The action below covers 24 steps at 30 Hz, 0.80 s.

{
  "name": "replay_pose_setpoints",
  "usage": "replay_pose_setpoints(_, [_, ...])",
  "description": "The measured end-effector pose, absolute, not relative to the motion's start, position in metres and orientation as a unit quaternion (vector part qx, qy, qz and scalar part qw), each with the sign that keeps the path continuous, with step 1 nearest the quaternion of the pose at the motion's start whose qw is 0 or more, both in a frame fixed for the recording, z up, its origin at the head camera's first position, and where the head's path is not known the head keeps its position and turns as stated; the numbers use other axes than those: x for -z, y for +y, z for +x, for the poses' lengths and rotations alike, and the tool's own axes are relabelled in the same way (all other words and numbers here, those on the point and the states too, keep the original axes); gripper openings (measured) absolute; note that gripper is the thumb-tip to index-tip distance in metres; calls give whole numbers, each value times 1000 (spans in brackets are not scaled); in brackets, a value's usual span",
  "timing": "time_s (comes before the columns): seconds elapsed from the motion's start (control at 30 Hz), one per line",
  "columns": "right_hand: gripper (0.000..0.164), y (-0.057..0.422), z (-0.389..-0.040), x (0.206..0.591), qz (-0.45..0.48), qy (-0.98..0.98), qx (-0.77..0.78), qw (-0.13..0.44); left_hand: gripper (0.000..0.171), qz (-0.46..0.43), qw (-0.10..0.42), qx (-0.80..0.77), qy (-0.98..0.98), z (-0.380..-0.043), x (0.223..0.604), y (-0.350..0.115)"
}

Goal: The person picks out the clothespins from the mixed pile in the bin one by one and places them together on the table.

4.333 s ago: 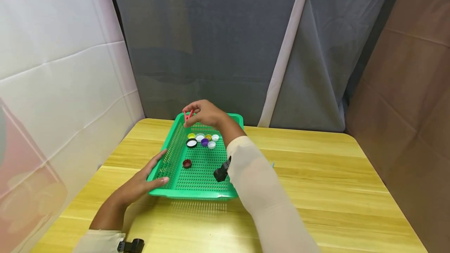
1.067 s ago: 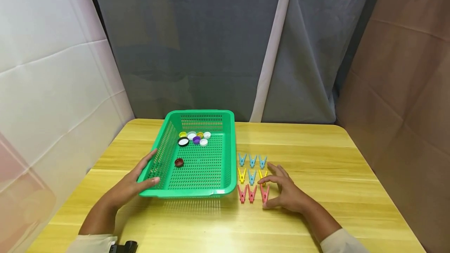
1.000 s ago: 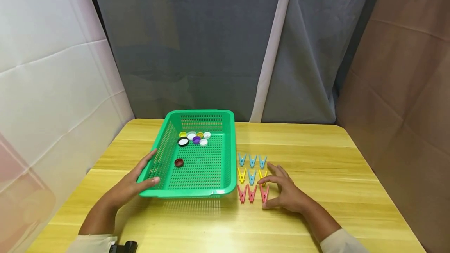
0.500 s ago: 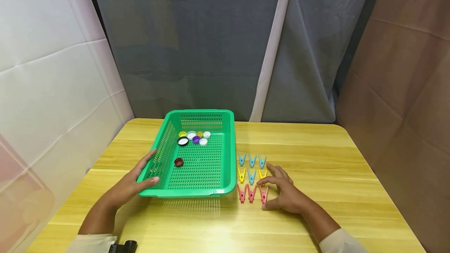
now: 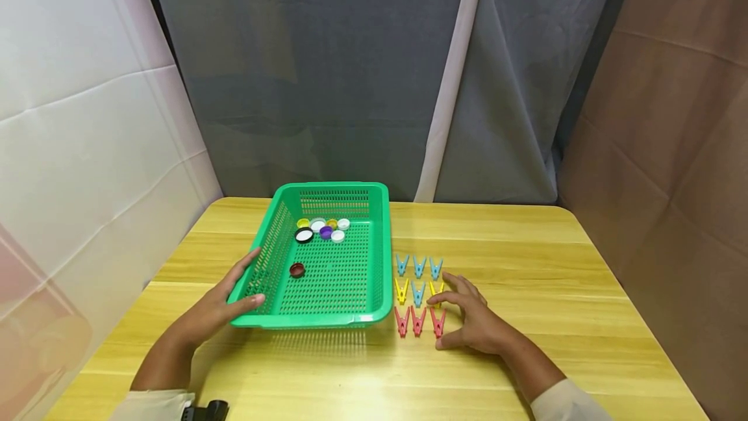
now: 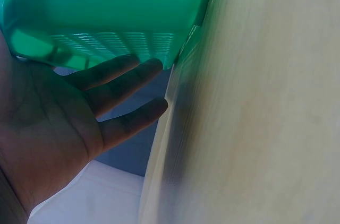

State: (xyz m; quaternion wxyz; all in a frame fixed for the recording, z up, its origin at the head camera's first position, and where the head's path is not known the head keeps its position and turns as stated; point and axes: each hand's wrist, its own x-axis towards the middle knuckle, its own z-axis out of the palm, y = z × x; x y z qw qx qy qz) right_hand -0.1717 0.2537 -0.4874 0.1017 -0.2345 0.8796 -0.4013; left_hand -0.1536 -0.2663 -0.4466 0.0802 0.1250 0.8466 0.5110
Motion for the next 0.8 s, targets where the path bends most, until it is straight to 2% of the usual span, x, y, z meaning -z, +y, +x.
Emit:
replay_pose_setpoints(0.17, [66, 254, -171, 486, -238, 880, 399, 98, 96, 123, 81, -511, 847, -153, 446, -266])
replay_pose_setpoints(0.57, [84, 255, -172, 486, -238, 881, 397, 98, 96, 122, 79, -513, 846, -153, 446, -265])
replay_pose_setpoints(0.8, [100, 254, -171, 484, -228, 878, 410, 97, 95, 159, 40, -499, 851, -153, 448, -268])
